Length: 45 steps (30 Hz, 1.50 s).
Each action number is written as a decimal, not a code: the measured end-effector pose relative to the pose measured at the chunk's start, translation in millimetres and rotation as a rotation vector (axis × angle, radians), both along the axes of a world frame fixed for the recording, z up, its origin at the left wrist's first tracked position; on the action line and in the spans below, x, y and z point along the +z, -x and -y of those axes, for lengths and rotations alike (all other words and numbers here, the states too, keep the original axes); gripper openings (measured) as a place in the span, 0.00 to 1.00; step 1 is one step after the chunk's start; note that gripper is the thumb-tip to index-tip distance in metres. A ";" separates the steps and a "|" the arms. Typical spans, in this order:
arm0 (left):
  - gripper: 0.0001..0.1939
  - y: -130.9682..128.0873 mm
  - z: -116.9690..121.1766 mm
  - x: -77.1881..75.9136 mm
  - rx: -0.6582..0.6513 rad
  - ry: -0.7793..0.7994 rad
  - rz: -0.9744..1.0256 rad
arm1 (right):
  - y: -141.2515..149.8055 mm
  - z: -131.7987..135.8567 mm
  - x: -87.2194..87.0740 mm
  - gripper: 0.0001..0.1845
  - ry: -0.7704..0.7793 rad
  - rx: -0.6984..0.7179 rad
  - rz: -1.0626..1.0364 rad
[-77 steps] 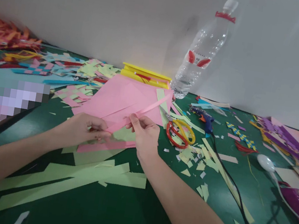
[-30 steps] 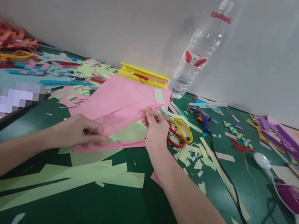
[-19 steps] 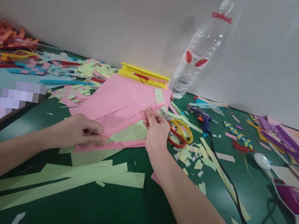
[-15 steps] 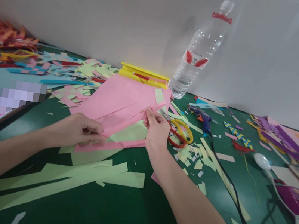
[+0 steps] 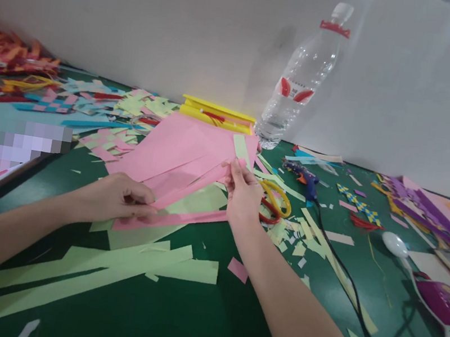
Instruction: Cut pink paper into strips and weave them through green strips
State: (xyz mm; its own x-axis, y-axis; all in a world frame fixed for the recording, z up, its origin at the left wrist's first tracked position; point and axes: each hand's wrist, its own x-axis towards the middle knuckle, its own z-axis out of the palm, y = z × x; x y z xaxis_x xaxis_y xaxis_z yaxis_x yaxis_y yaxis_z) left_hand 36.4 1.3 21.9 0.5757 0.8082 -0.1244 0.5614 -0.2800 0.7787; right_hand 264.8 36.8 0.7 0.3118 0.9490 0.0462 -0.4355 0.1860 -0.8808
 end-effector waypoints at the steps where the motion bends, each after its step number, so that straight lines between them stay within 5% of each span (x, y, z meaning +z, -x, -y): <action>1: 0.13 0.3 -0.2 0.0 -0.004 -0.002 0.001 | -1.6 -1.3 0.2 0.11 -0.002 -0.005 -0.006; 14: 0.12 1.8 -6.6 4.8 0.038 -0.009 -0.006 | -8.0 -3.9 4.6 0.13 -0.011 -0.010 -0.034; 23: 0.14 20.5 -25.0 5.2 0.154 0.006 0.081 | -19.0 -5.7 10.3 0.11 0.045 -0.091 0.191; 27: 0.12 22.3 -27.5 -0.6 0.304 0.079 0.321 | -26.9 -4.2 15.1 0.14 -0.011 -0.100 0.394; 34: 0.08 24.0 -39.4 -3.9 0.707 0.050 0.946 | -25.5 9.2 28.3 0.15 0.150 0.238 0.554; 38: 0.02 21.7 -38.3 2.5 0.818 0.113 1.175 | -12.4 21.5 26.8 0.14 0.149 0.223 0.532; 41: 0.16 14.2 -32.5 6.2 0.763 0.381 1.379 | 1.2 31.2 21.4 0.12 0.092 0.137 0.431; 45: 0.13 0.7 -22.7 0.3 0.524 0.394 1.209 | 19.0 43.6 11.8 0.11 0.071 0.164 0.251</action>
State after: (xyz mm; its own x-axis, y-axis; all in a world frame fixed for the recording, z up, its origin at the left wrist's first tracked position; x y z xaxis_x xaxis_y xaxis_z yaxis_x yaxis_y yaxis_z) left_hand 35.7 24.0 22.1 0.1303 0.9907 -0.0383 -0.5456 0.1039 0.8316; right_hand 245.8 -6.8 12.5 0.1419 0.9893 0.0345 -0.2222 0.0658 -0.9728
